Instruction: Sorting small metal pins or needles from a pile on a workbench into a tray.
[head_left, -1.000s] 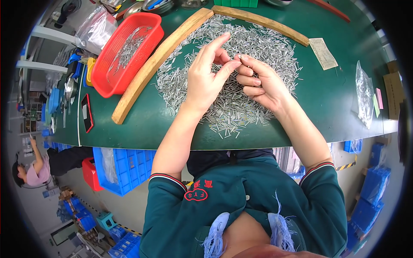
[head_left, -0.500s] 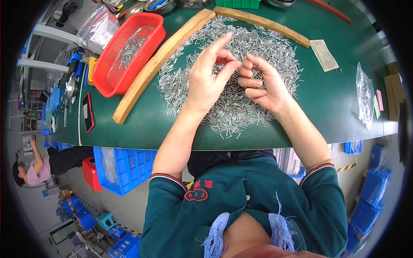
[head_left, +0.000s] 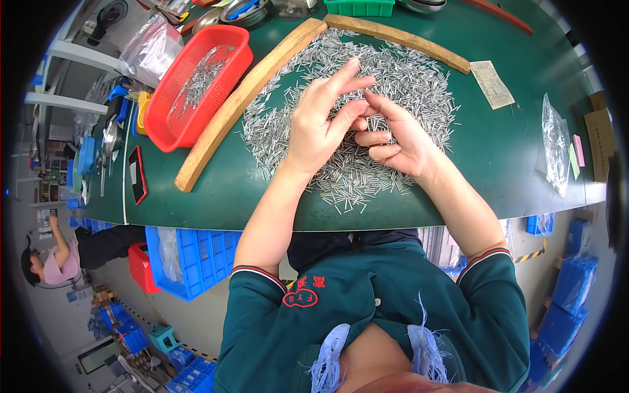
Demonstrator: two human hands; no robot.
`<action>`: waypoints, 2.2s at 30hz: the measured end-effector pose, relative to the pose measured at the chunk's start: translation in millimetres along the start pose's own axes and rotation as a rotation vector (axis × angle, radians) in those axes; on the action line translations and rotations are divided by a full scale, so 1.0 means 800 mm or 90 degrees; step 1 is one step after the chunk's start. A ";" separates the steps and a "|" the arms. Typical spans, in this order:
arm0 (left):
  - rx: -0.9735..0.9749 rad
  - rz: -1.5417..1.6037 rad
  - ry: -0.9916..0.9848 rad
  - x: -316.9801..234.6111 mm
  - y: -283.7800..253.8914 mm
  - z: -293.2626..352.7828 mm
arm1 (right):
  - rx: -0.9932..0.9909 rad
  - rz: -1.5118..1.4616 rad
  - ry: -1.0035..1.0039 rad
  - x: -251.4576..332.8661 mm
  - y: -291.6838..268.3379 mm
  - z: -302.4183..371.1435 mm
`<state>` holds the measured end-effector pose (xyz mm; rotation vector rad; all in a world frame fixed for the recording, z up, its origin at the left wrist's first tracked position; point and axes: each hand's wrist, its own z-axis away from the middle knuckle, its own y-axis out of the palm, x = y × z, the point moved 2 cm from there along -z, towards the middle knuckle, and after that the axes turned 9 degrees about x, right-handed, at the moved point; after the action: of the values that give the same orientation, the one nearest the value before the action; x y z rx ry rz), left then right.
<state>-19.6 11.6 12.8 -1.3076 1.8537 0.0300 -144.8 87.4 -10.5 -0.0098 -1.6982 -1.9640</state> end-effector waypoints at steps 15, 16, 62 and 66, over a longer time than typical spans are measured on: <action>0.276 -0.520 -0.336 0.142 -0.005 -0.062 | 0.156 -0.233 -0.124 0.029 -0.030 -0.006; 0.334 -0.502 -0.348 0.143 0.001 -0.071 | 0.159 -0.231 -0.126 0.031 -0.030 -0.006; 0.013 0.011 -0.124 0.031 0.005 -0.001 | -0.125 0.401 -0.247 0.007 -0.003 0.000; 0.013 -0.004 -0.137 0.034 0.005 0.000 | -0.147 0.451 -0.287 0.001 0.007 0.002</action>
<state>-25.4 -7.7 -6.4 -1.2443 1.6635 0.1428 -143.9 88.2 -4.8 -1.0545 -1.4129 -1.6473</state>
